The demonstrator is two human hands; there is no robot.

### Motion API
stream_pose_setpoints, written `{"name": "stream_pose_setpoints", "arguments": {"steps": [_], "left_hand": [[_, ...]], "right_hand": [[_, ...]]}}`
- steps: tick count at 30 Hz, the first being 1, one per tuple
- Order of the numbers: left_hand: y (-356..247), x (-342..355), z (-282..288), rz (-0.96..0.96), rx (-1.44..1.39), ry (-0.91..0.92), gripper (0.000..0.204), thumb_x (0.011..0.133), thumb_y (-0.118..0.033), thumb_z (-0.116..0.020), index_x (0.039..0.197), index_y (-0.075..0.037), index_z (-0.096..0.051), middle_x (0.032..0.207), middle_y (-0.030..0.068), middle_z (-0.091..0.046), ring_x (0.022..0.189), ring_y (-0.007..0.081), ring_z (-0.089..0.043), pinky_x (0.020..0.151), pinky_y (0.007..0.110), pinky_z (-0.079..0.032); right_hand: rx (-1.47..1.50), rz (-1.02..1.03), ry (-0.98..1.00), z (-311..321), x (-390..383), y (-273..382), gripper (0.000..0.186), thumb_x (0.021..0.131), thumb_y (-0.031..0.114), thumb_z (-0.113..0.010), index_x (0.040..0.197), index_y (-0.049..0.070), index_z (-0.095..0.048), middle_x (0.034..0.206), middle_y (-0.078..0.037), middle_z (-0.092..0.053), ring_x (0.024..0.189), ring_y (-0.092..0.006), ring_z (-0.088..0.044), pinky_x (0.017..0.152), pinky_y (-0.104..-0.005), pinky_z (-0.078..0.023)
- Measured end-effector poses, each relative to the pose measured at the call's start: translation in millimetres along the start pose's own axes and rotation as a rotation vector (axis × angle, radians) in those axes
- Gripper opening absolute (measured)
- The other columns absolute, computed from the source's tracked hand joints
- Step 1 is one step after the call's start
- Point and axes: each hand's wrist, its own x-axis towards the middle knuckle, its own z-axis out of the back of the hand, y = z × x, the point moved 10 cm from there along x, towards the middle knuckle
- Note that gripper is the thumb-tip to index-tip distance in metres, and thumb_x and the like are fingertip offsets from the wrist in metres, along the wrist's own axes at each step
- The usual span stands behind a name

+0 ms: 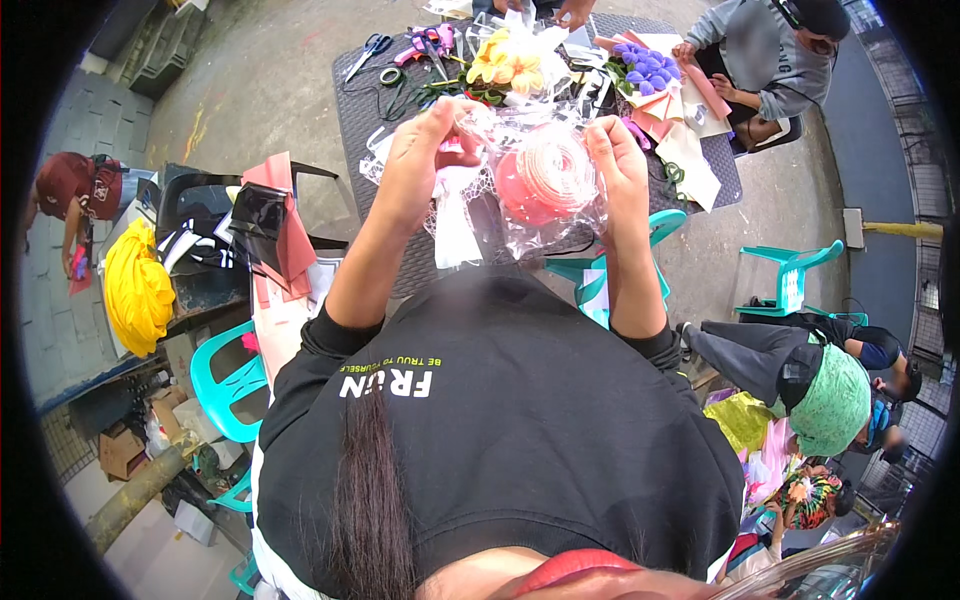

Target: The person arranges several pink fabric flowers into a bouquet, adds decorative mesh, wraps it with white paper, and secures it with a pink ribbon cut using scissors.

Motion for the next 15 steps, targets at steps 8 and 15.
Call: {"name": "stream_pose_setpoints", "arguments": {"steps": [8,15], "left_hand": [[-91,-50,-63,-0.867,0.754,0.364,0.052,0.051,-0.030,-0.084,0.098,-0.014,-0.066,0.121,0.0132,-0.050,0.115,0.0286,-0.045,0.095,0.042,-0.038],[-74,-49,-55,-0.869,0.749,0.260,0.024,0.060,-0.006,-0.075,0.082,-0.010,-0.067,0.099,0.0063,-0.062,0.094,0.0245,-0.059,0.082,0.036,-0.047]], "right_hand": [[0.162,-0.118,0.011,6,0,-30,0.013,0.094,0.016,-0.049,0.087,0.006,-0.052,0.075,0.004,-0.049,0.066,-0.0018,-0.043,0.060,-0.0178,-0.036],[0.220,-0.224,0.055,-13,-9,-45,0.025,0.097,0.025,-0.042,0.097,0.004,-0.054,0.086,-0.001,-0.057,0.072,-0.0046,-0.052,0.061,-0.0186,-0.042]]}}
